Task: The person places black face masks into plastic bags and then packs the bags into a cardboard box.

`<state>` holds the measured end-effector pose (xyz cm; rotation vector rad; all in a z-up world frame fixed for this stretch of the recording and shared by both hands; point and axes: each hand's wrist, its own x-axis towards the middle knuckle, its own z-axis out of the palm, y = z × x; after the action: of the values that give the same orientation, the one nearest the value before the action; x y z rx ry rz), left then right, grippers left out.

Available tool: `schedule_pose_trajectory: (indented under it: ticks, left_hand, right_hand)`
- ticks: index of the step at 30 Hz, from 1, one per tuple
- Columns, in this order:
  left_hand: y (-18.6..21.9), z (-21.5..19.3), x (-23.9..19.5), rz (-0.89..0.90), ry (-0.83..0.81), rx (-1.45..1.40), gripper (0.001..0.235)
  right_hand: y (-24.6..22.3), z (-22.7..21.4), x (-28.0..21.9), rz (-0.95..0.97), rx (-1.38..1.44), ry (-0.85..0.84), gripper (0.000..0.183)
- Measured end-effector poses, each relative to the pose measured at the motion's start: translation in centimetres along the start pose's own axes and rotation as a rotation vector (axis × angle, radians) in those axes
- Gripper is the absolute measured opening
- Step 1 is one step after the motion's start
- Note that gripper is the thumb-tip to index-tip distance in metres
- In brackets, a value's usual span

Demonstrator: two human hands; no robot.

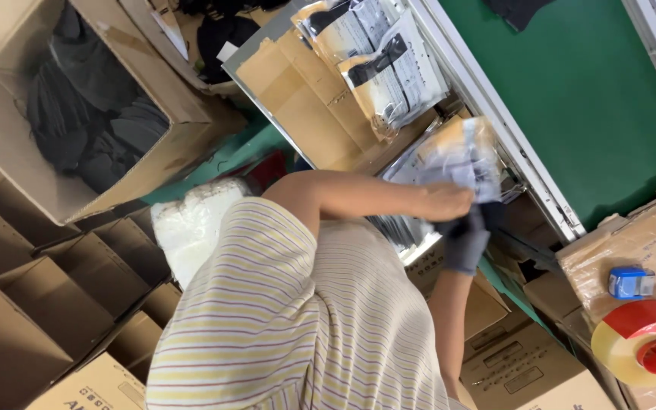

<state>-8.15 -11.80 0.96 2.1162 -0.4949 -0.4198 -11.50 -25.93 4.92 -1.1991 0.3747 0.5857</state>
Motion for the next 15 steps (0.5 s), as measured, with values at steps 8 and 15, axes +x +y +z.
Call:
schedule_pose_trajectory:
  ticks: [8, 15]
  left_hand:
    - [-2.2, 7.4, -1.5, -0.113, 0.147, -0.252, 0.040]
    - [3.6, -4.7, -6.9, 0.388, 0.439, 0.192, 0.035]
  right_hand:
    - [7.3, -7.5, 3.1, -0.069, -0.096, 0.054, 0.031]
    - [4.2, 0.5, -6.7, -0.246, -0.373, -0.211, 0.047]
